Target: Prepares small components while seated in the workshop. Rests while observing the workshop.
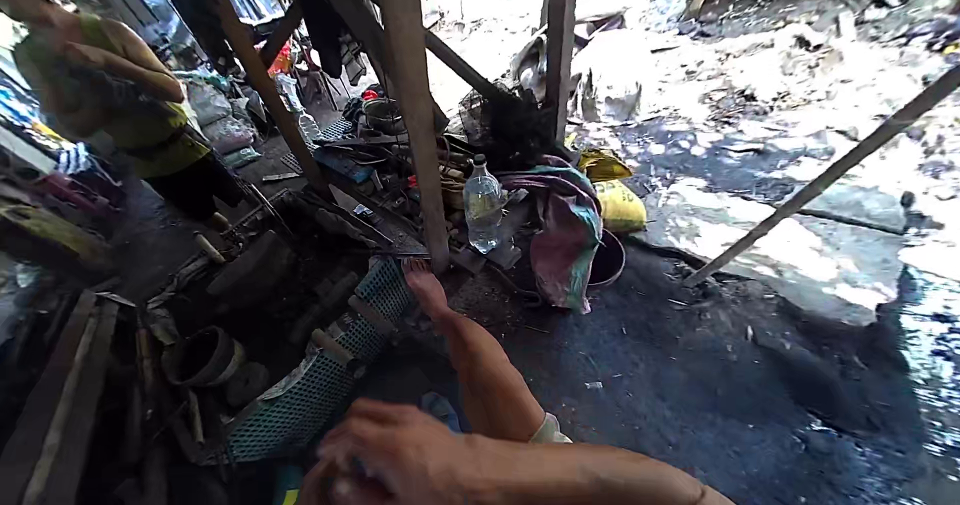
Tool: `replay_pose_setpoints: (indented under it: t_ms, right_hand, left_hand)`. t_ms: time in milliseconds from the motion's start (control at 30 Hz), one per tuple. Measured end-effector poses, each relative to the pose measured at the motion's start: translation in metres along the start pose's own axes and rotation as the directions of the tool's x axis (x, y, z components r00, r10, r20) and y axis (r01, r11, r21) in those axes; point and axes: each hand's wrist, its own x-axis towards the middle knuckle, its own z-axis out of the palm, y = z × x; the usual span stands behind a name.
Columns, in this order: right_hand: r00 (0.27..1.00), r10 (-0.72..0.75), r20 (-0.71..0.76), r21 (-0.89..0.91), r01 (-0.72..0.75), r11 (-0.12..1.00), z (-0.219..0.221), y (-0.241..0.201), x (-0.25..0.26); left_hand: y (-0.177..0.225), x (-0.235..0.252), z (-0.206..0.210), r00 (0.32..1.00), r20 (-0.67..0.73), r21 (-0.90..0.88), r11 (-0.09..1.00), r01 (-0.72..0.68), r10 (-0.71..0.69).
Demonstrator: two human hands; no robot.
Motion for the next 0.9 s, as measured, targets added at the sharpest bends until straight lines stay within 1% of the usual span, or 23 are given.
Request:
replay_pose_setpoints:
  t_ms: [33,67,100,167,200,267,333,367,400,433,500,633,800,900]
  right_hand:
    - [0.999,-0.001,0.041,0.005,0.001,1.000,0.016,0.002,0.001]
    - [0.999,-0.003,0.050,0.003,0.003,1.000,0.028,0.007,-0.002]
    - [0.999,0.002,0.045,-0.005,-0.002,1.000,0.036,0.013,-0.007]
    - [1.000,0.018,0.010,-0.026,-0.018,0.999,0.040,0.025,-0.018]
    - [0.999,0.031,-0.005,-0.032,-0.032,0.999,0.038,0.030,-0.022]
    - [0.997,0.080,-0.017,-0.038,-0.081,0.996,0.034,0.036,-0.026]
    - [0.991,0.137,0.002,-0.067,-0.136,0.988,0.029,0.040,-0.027]
    - [0.988,0.153,0.010,-0.075,-0.152,0.986,0.028,0.041,-0.027]
    - [0.987,0.160,0.018,-0.074,-0.159,0.985,0.028,0.040,-0.027]
    - [0.986,0.163,0.029,-0.073,-0.160,0.984,0.029,0.039,-0.027]
    - [0.987,0.153,0.051,-0.064,-0.149,0.987,0.031,0.038,-0.027]
    - [0.990,0.127,0.059,-0.049,-0.124,0.991,0.037,0.037,-0.027]
    - [0.984,0.157,0.084,-0.041,-0.154,0.987,0.036,0.034,-0.026]
    - [0.981,0.162,0.109,-0.025,-0.160,0.987,0.034,0.035,-0.026]
  left_hand:
    - [0.013,0.008,0.011,0.997,-0.011,-0.076,0.994,-0.072,0.072]
    - [0.025,0.014,0.020,0.995,-0.022,-0.192,0.977,-0.095,0.093]
    - [0.034,0.016,0.029,0.997,-0.013,-0.312,0.947,-0.082,0.082]
    - [0.043,0.017,0.043,0.993,-0.026,-0.371,0.921,-0.118,0.116]
    - [0.047,0.019,0.051,0.990,-0.059,-0.367,0.919,-0.144,0.131]
    - [0.053,0.018,0.066,0.980,-0.128,-0.264,0.947,-0.182,0.153]
    - [0.055,0.012,0.072,0.983,-0.132,-0.188,0.970,-0.151,0.128]
    - [0.052,0.007,0.071,0.988,-0.120,-0.150,0.982,-0.116,0.098]
    - [0.044,0.002,0.070,0.988,-0.119,-0.132,0.985,-0.113,0.098]
    - [0.031,-0.003,0.070,0.983,-0.135,-0.162,0.976,-0.146,0.124]
    - [0.022,-0.007,0.064,0.977,-0.138,-0.211,0.959,-0.190,0.163]
    - [0.027,-0.007,0.052,0.974,-0.108,-0.219,0.951,-0.220,0.201]
    - [0.037,-0.006,0.044,0.987,-0.025,-0.282,0.946,-0.162,0.161]
    - [0.023,-0.012,0.047,0.988,-0.048,-0.363,0.919,-0.155,0.148]
